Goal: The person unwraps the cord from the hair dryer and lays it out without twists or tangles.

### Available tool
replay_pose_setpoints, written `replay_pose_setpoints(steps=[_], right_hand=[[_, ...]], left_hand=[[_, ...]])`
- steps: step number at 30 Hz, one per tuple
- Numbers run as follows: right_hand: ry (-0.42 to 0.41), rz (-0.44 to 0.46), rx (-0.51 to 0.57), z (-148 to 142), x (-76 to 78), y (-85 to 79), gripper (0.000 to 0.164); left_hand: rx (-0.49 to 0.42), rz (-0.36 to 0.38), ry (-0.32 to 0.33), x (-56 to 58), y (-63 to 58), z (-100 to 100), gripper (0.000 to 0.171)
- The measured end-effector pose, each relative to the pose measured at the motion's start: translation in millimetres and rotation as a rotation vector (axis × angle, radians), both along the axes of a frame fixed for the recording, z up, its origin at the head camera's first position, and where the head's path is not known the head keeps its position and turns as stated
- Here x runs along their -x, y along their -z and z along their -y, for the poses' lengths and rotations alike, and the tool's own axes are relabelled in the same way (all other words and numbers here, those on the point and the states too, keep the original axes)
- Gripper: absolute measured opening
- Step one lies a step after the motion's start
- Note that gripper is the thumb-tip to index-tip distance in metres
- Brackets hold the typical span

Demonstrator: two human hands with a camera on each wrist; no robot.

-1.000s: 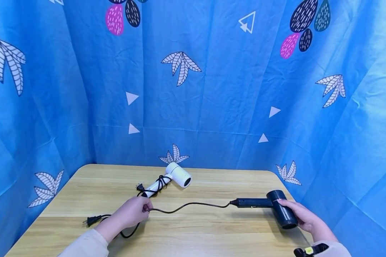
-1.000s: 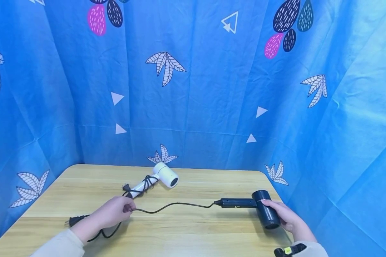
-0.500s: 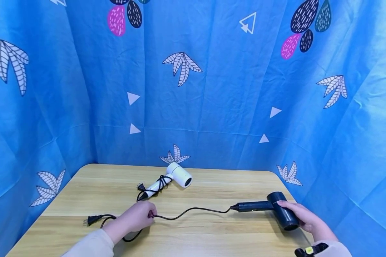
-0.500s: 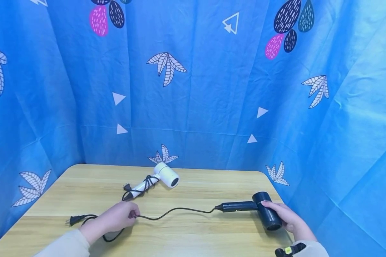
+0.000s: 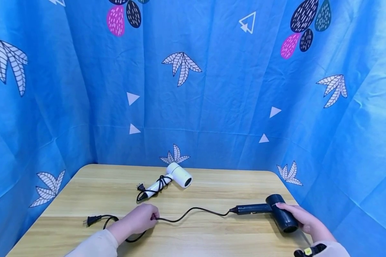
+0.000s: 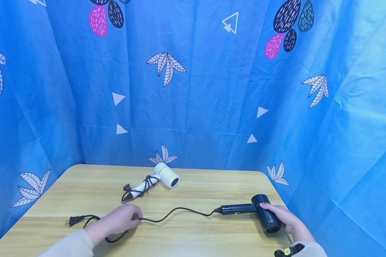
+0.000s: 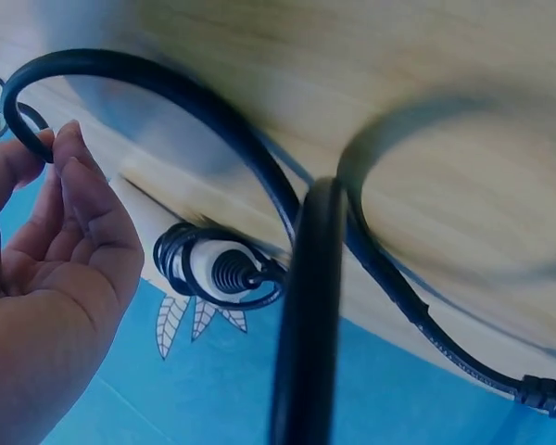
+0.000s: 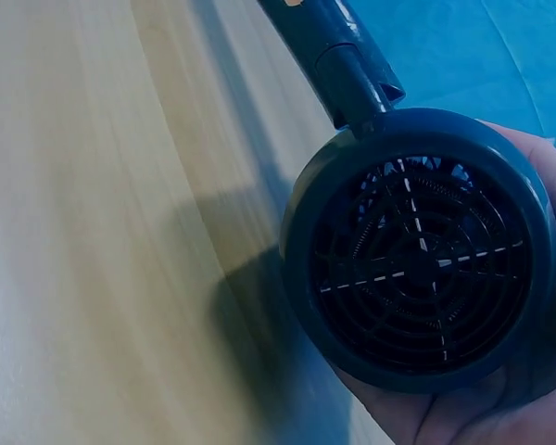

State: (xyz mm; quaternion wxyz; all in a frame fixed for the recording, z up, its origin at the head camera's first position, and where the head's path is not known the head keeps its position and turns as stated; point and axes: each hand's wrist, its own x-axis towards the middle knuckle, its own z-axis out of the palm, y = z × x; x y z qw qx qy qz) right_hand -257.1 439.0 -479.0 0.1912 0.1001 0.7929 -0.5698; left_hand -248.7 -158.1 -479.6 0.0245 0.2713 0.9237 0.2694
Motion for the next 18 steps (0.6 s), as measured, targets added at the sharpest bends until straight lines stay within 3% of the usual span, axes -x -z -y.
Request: replay_pose_setpoints(steps=[18], right_hand=[[0.071, 0.038, -0.068, 6, -0.8, 3.1, 0.081]], left_hand=[[-0.023, 0.021, 0.014, 0.1, 14.0, -10, 0.021]])
